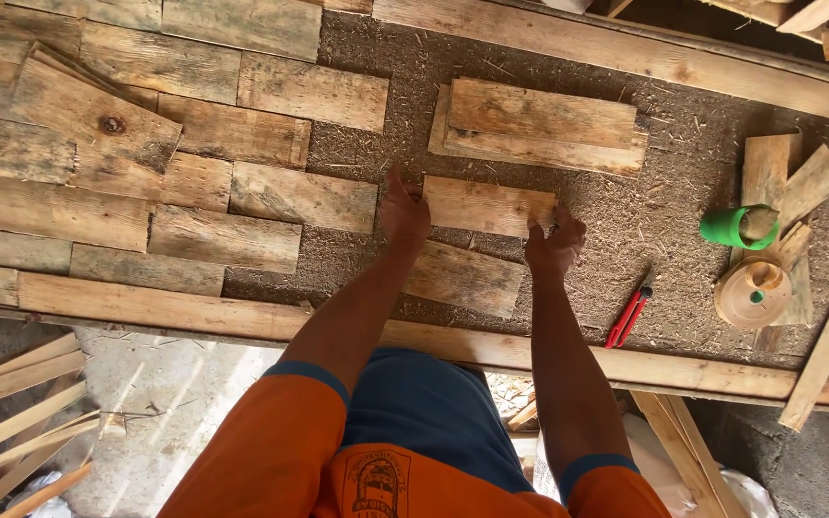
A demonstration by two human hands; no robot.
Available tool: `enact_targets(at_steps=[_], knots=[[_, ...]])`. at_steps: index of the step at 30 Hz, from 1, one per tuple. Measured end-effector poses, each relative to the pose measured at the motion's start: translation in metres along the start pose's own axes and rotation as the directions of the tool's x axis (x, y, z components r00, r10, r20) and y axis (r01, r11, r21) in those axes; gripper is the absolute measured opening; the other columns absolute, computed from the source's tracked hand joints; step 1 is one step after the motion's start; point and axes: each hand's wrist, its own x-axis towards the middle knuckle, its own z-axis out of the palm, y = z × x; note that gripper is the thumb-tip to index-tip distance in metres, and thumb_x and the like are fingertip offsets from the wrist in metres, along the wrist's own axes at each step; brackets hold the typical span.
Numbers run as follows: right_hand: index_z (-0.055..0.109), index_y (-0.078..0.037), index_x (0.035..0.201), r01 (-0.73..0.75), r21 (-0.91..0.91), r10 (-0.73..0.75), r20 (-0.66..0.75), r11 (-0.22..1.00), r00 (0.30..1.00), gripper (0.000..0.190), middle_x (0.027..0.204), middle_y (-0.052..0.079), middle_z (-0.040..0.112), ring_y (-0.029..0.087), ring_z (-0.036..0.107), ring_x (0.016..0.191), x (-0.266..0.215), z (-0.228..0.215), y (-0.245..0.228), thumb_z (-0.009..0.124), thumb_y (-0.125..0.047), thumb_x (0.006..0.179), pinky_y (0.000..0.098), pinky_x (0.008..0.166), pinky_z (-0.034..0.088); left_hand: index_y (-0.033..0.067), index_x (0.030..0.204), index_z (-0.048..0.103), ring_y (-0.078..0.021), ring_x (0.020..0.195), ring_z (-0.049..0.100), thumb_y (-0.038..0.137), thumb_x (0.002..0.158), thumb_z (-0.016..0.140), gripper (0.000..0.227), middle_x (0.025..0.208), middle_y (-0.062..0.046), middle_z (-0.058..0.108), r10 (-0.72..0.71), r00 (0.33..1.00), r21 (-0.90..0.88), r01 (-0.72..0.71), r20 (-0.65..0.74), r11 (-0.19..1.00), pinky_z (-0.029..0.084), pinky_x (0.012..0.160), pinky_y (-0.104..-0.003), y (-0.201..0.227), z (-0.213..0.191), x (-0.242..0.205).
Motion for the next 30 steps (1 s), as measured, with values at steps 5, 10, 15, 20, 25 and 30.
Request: enact_targets(at_steps=[5, 10, 15, 20, 25, 30], knots=[[0.071, -0.012, 0.124, -0.051, 0.014, 0.051, 0.025, 0.999, 0.998, 0.049, 0.128, 0.011, 0.058, 0.029, 0.055, 0.116, -0.002, 0.0, -0.002, 0.088, -0.03, 0.082, 0.0478, 0.101, 0.05, 0.0085, 0.156, 0.029, -0.0193, 0.081, 0.074, -0.004, 0.088, 0.069, 0.08, 0.098, -0.006, 0.076, -0.04, 0.999, -0.07, 0.039, -0.013, 0.997, 0.064, 0.07, -0.036, -0.001, 0.001, 0.004], [0.074, -0.013, 0.12, -0.026, -0.032, 0.026, 0.016, 0.999, 1.0, 0.044, 0.127, 0.01, 0.057, 0.029, 0.053, 0.117, -0.003, 0.003, -0.001, 0.089, -0.033, 0.084, 0.0509, 0.102, 0.047, 0.0084, 0.148, 0.041, -0.0176, 0.078, 0.076, -0.007, 0.084, 0.068, 0.071, 0.096, -0.005, 0.078, -0.079, 0.995, -0.019, 0.079, -0.058, 0.997, 0.064, 0.063, -0.034, -0.001, 0.006, 0.009], [0.073, -0.011, 0.12, 0.01, 0.007, -0.01, -0.01, 1.0, 1.0, 0.043, 0.123, 0.009, 0.055, 0.028, 0.052, 0.114, -0.006, 0.008, 0.007, 0.089, -0.03, 0.085, 0.0472, 0.099, 0.051, 0.0081, 0.141, 0.045, -0.0196, 0.071, 0.075, -0.006, 0.087, 0.067, 0.06, 0.092, -0.005, 0.077, -0.146, 0.988, 0.038, 0.148, -0.055, 0.988, 0.063, 0.05, -0.036, 0.012, 0.001, 0.008], [0.072, -0.01, 0.118, 0.053, 0.047, -0.051, -0.043, 0.997, 0.998, 0.044, 0.119, 0.008, 0.057, 0.026, 0.054, 0.109, -0.009, 0.007, 0.007, 0.089, -0.023, 0.08, 0.0462, 0.098, 0.051, 0.0104, 0.139, 0.047, -0.019, 0.071, 0.075, -0.006, 0.085, 0.069, 0.06, 0.091, -0.004, 0.078, -0.094, 0.991, 0.033, 0.098, -0.098, 0.995, 0.061, 0.05, -0.035, -0.002, 0.014, 0.015], [0.065, -0.008, 0.115, 0.062, 0.094, -0.056, -0.061, 0.994, 0.997, 0.042, 0.117, 0.008, 0.057, 0.024, 0.057, 0.104, -0.007, 0.016, 0.021, 0.087, -0.018, 0.08, 0.0421, 0.095, 0.056, 0.0125, 0.134, 0.05, -0.0194, 0.071, 0.075, -0.004, 0.085, 0.069, 0.055, 0.089, -0.005, 0.078, -0.063, 0.992, 0.049, 0.069, -0.112, 0.996, 0.06, 0.05, -0.036, -0.001, 0.015, 0.011], [0.06, -0.008, 0.115, 0.133, 0.091, -0.128, -0.062, 0.987, 0.99, 0.043, 0.118, 0.012, 0.053, 0.026, 0.055, 0.106, -0.004, 0.024, 0.033, 0.086, -0.014, 0.082, 0.0443, 0.094, 0.056, 0.0119, 0.141, 0.049, -0.0242, 0.075, 0.078, 0.007, 0.107, 0.058, 0.036, 0.092, -0.011, 0.077, -0.131, 0.991, 0.192, 0.132, -0.013, 0.972, 0.06, 0.052, -0.036, 0.014, 0.006, 0.005]])
